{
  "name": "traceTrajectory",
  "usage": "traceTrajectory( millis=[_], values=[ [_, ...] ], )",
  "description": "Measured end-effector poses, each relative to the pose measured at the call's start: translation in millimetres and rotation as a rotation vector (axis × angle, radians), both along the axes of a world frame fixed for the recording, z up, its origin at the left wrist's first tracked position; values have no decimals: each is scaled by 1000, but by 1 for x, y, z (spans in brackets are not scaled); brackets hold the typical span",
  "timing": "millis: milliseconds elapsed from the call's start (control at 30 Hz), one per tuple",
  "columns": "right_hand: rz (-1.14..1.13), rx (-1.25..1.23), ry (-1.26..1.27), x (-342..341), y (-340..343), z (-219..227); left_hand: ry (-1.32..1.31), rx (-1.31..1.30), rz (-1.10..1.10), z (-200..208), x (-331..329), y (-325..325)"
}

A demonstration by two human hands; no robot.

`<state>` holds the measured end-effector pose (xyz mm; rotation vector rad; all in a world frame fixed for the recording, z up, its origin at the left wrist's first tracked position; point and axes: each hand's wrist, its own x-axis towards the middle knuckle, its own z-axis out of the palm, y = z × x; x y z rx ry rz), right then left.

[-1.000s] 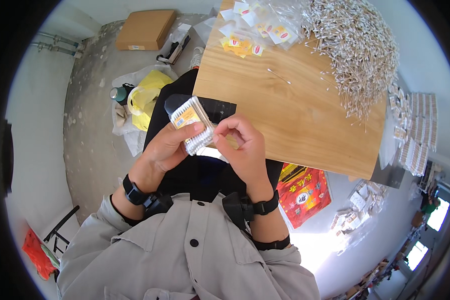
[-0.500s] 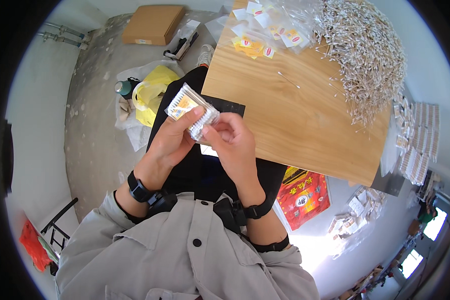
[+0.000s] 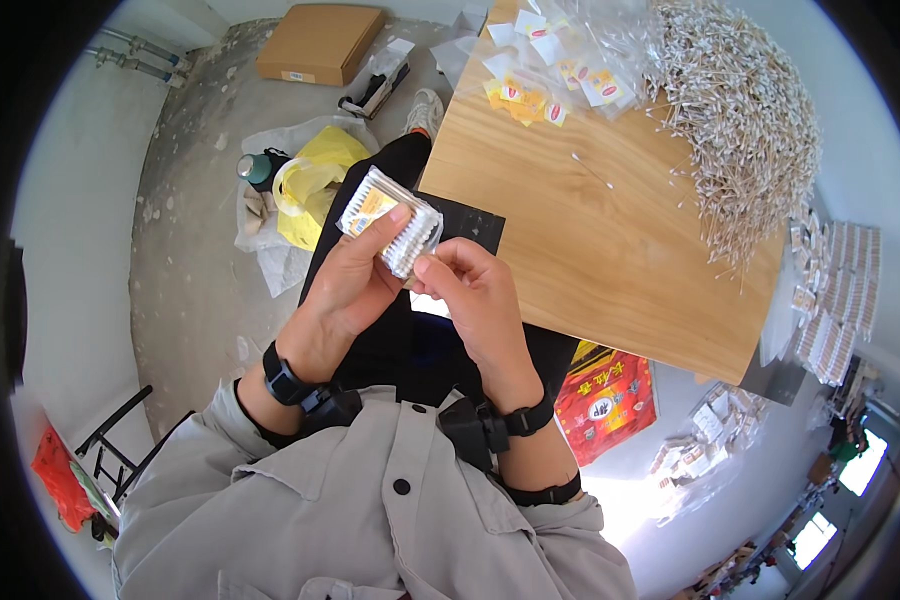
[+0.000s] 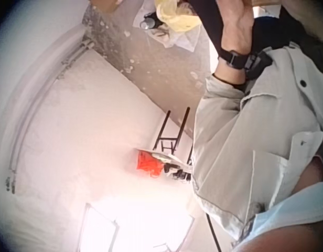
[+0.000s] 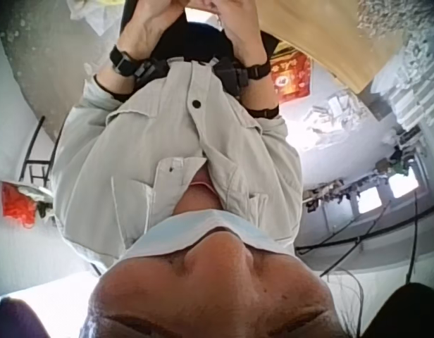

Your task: The person sits at a wooden table and packs cotton swabs into small plastic bags. They open a bag, align a bundle of swabs on the table, insert them into the bag, and seal it. The process is repeated multiple times with a large pile of loose swabs and stacks of empty bags visible on the table.

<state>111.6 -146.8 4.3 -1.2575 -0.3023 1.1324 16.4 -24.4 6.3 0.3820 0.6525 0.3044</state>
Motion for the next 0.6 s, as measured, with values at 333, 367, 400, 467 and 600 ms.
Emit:
traceTrajectory(
  millis=[333,367,400,467,600],
  values=[
    [46,-7,159,-6,3,-1,-98,-24,7,-9,-3,0],
    [35,6,153,-7,3,-2,-107,-23,7,-8,-2,-1],
    [27,-16,127,-9,4,-1,-61,-5,28,-8,-1,-2],
    [11,-61,74,-12,7,2,32,31,69,-9,3,-5],
    [-10,-23,148,-13,8,2,50,37,75,-6,4,-6]
  ],
)
